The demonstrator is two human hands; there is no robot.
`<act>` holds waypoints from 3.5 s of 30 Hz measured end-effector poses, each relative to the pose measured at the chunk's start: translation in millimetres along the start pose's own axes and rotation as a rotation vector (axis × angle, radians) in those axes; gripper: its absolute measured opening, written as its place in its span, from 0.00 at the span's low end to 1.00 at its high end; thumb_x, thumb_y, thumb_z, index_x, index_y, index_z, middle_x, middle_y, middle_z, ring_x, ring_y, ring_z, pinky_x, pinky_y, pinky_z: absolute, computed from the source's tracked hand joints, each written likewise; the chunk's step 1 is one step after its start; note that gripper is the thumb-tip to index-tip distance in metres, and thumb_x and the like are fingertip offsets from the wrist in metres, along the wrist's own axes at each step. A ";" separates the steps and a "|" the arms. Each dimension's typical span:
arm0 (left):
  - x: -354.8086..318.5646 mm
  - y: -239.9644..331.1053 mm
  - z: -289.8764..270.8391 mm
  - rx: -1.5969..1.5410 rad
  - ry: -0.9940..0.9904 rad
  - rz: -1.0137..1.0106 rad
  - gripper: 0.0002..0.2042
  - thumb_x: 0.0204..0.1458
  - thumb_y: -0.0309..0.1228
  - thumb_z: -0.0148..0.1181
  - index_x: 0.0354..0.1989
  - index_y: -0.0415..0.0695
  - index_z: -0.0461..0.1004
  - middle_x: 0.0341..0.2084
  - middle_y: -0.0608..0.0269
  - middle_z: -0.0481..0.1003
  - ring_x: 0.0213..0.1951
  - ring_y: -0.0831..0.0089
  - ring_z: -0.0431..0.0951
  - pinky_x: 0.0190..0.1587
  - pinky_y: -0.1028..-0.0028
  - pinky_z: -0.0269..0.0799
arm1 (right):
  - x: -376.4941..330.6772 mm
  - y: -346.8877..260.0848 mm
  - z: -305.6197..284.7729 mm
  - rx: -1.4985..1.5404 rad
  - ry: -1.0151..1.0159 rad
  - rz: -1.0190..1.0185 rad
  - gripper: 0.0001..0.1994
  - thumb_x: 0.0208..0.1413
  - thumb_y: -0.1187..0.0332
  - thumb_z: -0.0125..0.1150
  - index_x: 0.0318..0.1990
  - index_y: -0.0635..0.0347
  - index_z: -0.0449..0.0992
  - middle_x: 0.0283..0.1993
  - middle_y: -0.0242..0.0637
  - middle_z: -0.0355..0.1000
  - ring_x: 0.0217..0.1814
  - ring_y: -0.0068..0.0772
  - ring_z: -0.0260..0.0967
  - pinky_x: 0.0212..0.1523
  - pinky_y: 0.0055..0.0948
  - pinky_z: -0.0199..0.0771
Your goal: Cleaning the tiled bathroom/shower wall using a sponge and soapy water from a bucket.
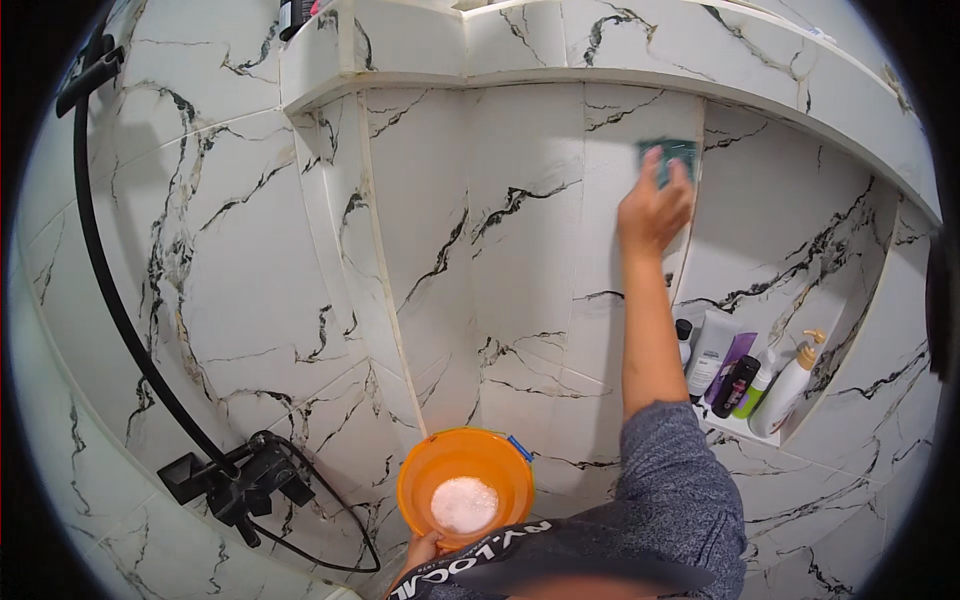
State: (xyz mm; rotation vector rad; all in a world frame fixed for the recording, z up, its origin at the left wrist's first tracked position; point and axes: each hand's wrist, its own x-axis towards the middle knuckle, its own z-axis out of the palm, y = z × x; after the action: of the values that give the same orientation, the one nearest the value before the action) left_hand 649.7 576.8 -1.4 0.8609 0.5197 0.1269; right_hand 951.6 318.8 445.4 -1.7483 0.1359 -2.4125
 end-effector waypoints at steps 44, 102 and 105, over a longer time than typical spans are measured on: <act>21.3 13.5 -3.1 0.102 -0.008 -0.073 0.19 0.40 0.18 0.44 0.45 0.39 0.58 0.35 0.52 0.68 0.33 0.55 0.74 0.32 0.59 0.74 | -120.3 -3.7 -30.5 -0.009 -0.567 -0.343 0.33 0.47 0.48 0.47 0.59 0.55 0.53 0.64 0.33 0.46 0.68 0.31 0.34 0.61 0.53 0.32; 20.3 10.5 10.3 0.047 -0.081 -0.122 0.17 0.41 0.18 0.45 0.43 0.37 0.61 0.34 0.54 0.69 0.30 0.61 0.73 0.29 0.64 0.73 | -128.0 -32.6 -14.5 -0.116 -0.777 -0.371 0.25 0.50 0.66 0.42 0.59 0.50 0.54 0.65 0.28 0.44 0.67 0.30 0.36 0.60 0.53 0.32; 10.8 18.8 24.3 0.074 -0.023 -0.113 0.17 0.41 0.19 0.45 0.44 0.37 0.61 0.34 0.55 0.69 0.27 0.63 0.74 0.26 0.67 0.73 | -221.9 -4.2 -54.1 0.177 -0.791 -0.629 0.26 0.47 0.69 0.40 0.58 0.48 0.56 0.64 0.25 0.46 0.66 0.26 0.39 0.61 0.49 0.33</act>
State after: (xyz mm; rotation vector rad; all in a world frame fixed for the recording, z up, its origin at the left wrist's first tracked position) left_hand 672.7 575.7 21.6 0.9019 0.5523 -0.0054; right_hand 967.5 362.1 221.7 -2.7713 -0.7924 -1.7183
